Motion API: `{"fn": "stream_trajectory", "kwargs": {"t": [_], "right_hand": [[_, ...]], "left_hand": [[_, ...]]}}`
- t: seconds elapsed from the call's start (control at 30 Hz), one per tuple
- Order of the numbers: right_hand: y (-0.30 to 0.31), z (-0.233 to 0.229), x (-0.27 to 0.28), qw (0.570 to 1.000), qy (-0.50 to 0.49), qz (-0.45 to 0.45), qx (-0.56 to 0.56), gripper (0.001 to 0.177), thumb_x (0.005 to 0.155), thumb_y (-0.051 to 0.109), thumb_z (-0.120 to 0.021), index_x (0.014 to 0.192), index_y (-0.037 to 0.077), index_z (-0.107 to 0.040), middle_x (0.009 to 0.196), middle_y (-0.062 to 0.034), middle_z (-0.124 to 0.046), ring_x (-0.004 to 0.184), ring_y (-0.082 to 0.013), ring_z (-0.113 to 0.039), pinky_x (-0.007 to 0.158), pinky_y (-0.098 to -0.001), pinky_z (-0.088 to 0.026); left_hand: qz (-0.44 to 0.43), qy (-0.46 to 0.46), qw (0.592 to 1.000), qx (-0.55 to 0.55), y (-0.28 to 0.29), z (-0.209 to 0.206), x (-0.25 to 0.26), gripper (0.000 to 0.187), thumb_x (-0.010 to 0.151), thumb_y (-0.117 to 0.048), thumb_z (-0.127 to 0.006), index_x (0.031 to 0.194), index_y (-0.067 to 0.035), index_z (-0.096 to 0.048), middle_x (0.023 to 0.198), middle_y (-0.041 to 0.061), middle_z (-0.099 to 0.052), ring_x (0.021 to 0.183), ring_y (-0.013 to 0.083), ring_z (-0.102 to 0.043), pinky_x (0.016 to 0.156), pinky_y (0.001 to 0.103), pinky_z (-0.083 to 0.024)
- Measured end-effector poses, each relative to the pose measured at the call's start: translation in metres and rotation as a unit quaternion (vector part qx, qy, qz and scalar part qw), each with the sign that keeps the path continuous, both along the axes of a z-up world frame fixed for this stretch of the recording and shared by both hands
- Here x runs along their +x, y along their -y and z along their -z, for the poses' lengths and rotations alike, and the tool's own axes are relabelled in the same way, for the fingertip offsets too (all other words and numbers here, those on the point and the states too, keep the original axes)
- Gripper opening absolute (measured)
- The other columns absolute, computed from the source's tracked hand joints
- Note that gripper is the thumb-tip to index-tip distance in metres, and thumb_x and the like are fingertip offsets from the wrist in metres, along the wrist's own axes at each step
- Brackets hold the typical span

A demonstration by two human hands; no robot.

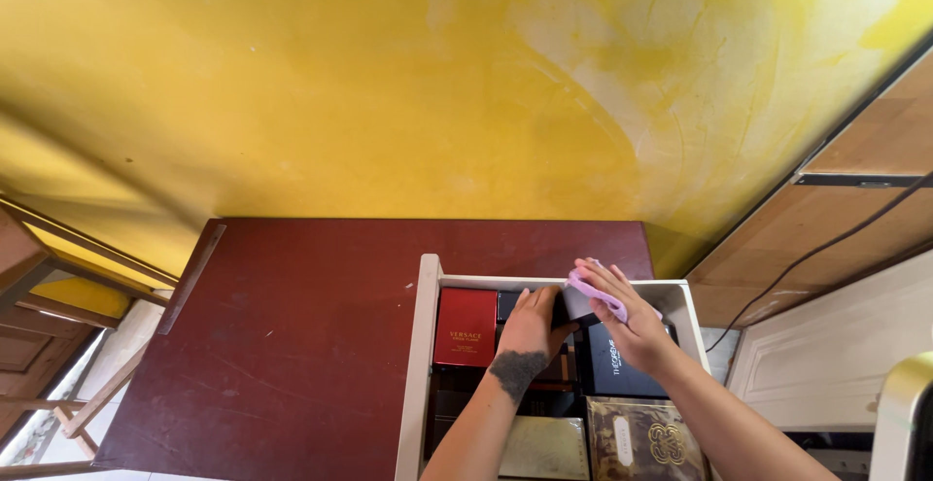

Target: The person wipes various small boxes inside a drawer using a pink cloth and then places an orange garment into a wardrobe.

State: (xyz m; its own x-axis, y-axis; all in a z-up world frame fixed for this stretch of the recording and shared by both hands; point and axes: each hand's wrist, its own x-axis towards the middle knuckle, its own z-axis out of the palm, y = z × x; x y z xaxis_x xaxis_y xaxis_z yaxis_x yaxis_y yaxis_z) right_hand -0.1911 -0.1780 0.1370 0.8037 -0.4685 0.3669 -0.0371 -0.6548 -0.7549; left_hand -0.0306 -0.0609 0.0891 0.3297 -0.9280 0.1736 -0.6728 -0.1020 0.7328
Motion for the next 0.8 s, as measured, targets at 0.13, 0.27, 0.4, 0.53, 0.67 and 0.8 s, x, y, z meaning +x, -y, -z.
{"fn": "stream_trajectory", "kwargs": {"t": [0.13,0.27,0.4,0.53,0.67,0.8], "right_hand": [[0.021,0.018,-0.009,0.999,-0.022,0.031,-0.003,0.046,0.104,0.021,-0.048,0.148,0.008,-0.052,0.157,-0.0103,-0.050,0.150,-0.0228,-0.037,0.125,-0.0448,-0.016],[0.046,0.061,-0.035,0.913,-0.119,0.157,0.357,0.052,0.108,0.016,-0.051,0.161,0.014,-0.053,0.124,-0.0221,-0.072,0.093,-0.0445,-0.063,0.091,-0.0545,-0.048],[0.070,0.095,-0.058,0.978,0.019,0.138,0.158,0.038,0.099,0.008,-0.053,0.136,0.003,-0.061,0.121,-0.0073,-0.070,0.112,-0.0155,-0.063,0.100,-0.0301,-0.046],[0.077,0.090,-0.072,0.949,0.091,0.227,0.200,0.030,0.104,0.010,-0.059,0.131,0.000,-0.064,0.116,-0.0065,-0.070,0.107,-0.0133,-0.062,0.096,-0.0270,-0.047],[0.074,0.064,-0.091,0.931,0.166,0.260,0.198,0.025,0.106,0.010,-0.058,0.128,-0.001,-0.064,0.118,-0.0050,-0.071,0.110,-0.0119,-0.064,0.100,-0.0255,-0.047],[0.077,0.066,-0.113,0.913,0.189,0.314,0.177,0.026,0.106,0.008,-0.058,0.129,-0.003,-0.063,0.117,-0.0045,-0.069,0.109,-0.0110,-0.063,0.099,-0.0253,-0.048]], "left_hand": [[0.002,0.005,1.000,0.006,0.001,0.002,0.005,0.059,0.083,-0.022,-0.080,0.132,-0.004,-0.052,0.127,0.018,-0.065,0.129,0.0340,-0.057,0.126,0.053,-0.019],[-0.001,-0.087,0.996,0.012,-0.010,-0.005,0.013,0.055,0.086,-0.023,-0.079,0.133,-0.009,-0.053,0.130,0.014,-0.066,0.130,0.0333,-0.056,0.128,0.053,-0.016],[0.017,-0.036,0.999,0.020,-0.006,-0.008,0.020,0.060,0.085,-0.027,-0.079,0.136,-0.010,-0.053,0.136,0.014,-0.062,0.135,0.0314,-0.053,0.126,0.051,-0.019],[0.039,0.097,0.994,0.024,0.018,-0.010,0.008,0.067,0.078,-0.018,-0.079,0.139,-0.013,-0.053,0.140,0.011,-0.060,0.135,0.0278,-0.051,0.119,0.050,-0.022],[0.064,0.144,0.987,-0.028,0.046,-0.019,-0.026,0.067,0.080,-0.023,-0.080,0.141,-0.015,-0.055,0.131,0.006,-0.064,0.126,0.0261,-0.058,0.109,0.045,-0.039],[0.075,0.180,0.979,-0.051,0.078,-0.024,-0.050,0.067,0.076,-0.026,-0.083,0.136,-0.016,-0.057,0.120,0.004,-0.065,0.115,0.0264,-0.060,0.097,0.046,-0.044]]}}
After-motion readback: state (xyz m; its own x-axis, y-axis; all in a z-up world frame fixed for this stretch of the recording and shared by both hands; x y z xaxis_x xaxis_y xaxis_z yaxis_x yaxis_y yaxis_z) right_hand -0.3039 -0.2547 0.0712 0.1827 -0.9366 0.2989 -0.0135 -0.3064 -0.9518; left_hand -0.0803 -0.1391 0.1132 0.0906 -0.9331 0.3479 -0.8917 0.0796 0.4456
